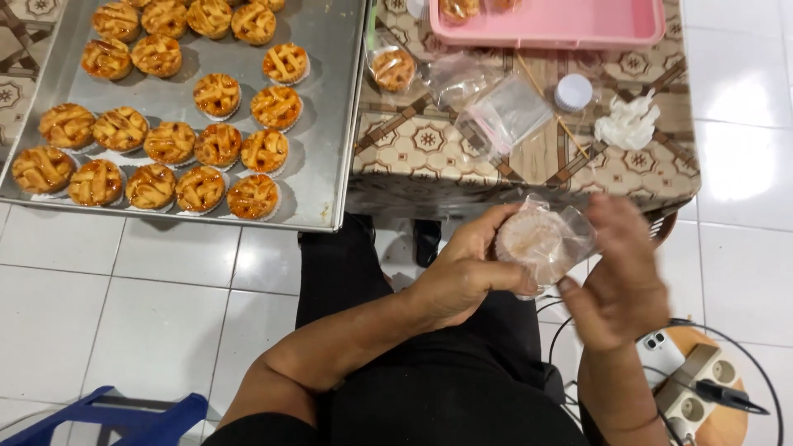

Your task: The person places individual mini pies into plastic bags, seals the bags with adhesive strips, and then arranges the packaged pies onto a pink tray.

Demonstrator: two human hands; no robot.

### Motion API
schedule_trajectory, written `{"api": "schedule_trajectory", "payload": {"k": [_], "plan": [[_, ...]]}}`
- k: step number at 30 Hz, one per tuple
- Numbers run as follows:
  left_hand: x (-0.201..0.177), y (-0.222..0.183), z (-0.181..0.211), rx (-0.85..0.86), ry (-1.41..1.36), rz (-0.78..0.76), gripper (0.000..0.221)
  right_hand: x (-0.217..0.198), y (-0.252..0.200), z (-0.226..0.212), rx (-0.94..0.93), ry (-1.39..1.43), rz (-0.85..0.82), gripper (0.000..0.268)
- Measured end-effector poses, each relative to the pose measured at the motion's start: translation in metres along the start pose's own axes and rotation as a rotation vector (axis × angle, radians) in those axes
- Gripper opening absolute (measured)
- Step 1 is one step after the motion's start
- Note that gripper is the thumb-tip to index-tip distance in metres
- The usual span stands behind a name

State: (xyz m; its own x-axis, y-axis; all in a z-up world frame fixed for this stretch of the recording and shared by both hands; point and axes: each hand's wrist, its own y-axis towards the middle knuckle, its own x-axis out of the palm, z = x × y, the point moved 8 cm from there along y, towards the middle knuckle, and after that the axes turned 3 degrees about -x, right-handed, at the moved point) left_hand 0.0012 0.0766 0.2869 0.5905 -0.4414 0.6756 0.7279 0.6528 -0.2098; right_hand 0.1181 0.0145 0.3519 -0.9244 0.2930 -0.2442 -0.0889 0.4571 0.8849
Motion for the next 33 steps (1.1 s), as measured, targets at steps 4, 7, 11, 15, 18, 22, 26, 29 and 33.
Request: {"api": "schedule_trajectory", "payload": {"k": [4, 7, 11, 15, 18, 22, 26, 29, 33], "plan": [[-0.004, 0.003, 0.002, 0.071, -0.008, -0.003, 0.076, 0.012, -0.002, -0.002, 0.077, -0.223, -0.085, 0.042], [-0.003, 0.001, 0.006, 0.091, 0.013, -0.021, 0.077, 0.019, 0.001, 0.000, 0.152, -0.133, -0.068, 0.048], [-0.003, 0.000, 0.013, 0.151, 0.120, -0.031, 0.075, 0.025, -0.002, 0.008, 0.360, 0.054, 0.036, 0.057], [-0.013, 0.006, 0.011, 0.145, 0.097, 0.022, 0.081, 0.029, 0.008, 0.014, 0.396, 0.144, -0.031, 0.063], [-0.022, 0.011, 0.004, 0.103, 0.018, 0.038, 0.082, 0.035, 0.014, 0.020, 0.402, 0.120, -0.126, 0.066], [-0.025, 0.011, 0.011, 0.223, -0.061, 0.002, 0.073, 0.039, 0.024, 0.024, 0.388, 0.151, -0.080, 0.061], [-0.027, 0.014, 0.012, 0.210, -0.037, 0.016, 0.073, 0.043, 0.021, 0.032, 0.442, 0.174, -0.075, 0.064], [-0.020, 0.009, 0.021, 0.169, -0.052, 0.001, 0.075, 0.042, 0.015, 0.036, 0.450, 0.157, -0.086, 0.066], [-0.033, 0.019, 0.004, 0.152, -0.054, -0.007, 0.077, 0.042, 0.014, 0.040, 0.514, 0.178, -0.092, 0.067]]}}
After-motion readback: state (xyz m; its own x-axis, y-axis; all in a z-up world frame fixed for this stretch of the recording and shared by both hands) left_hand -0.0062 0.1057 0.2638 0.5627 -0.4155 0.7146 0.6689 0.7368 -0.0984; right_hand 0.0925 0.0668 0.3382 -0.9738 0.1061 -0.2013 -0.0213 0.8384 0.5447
